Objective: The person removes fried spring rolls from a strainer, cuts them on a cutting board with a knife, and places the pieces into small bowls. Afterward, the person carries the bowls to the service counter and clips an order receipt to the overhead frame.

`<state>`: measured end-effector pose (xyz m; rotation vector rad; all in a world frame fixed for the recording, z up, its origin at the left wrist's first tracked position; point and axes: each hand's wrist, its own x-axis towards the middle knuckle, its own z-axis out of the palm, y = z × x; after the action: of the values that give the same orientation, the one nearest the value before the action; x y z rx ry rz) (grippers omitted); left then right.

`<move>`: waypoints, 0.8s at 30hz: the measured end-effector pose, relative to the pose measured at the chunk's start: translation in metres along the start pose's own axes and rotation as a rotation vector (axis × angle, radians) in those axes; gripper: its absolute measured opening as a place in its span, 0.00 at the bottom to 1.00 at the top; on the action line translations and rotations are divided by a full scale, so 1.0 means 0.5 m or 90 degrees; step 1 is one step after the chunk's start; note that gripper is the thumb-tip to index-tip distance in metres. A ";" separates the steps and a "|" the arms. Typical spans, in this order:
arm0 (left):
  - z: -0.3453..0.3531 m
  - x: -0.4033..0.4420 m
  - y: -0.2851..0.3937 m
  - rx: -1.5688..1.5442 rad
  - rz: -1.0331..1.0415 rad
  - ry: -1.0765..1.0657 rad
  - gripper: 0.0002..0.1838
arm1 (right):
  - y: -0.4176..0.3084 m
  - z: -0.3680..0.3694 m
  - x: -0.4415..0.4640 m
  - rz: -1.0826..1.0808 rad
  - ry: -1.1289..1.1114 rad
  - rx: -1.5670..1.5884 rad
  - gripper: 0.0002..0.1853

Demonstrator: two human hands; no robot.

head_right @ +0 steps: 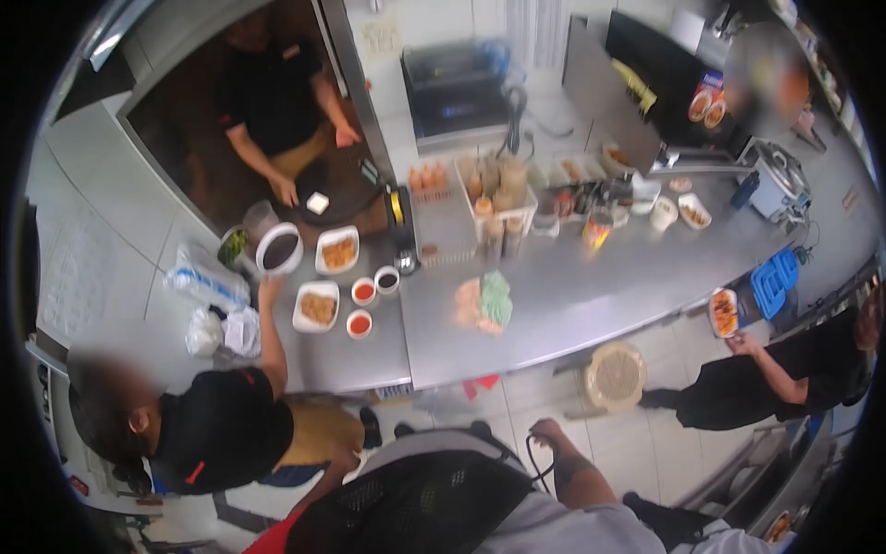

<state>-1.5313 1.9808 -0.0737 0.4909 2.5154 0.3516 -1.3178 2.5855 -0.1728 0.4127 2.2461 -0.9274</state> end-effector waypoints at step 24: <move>-0.040 -0.022 0.090 -0.179 -0.157 -0.054 0.16 | -0.264 -0.331 -0.135 -0.027 0.556 0.868 0.12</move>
<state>-1.5215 2.0140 -0.0368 0.0821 2.3590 0.5633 -1.4114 2.6095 0.0273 1.5800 1.8559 -2.5999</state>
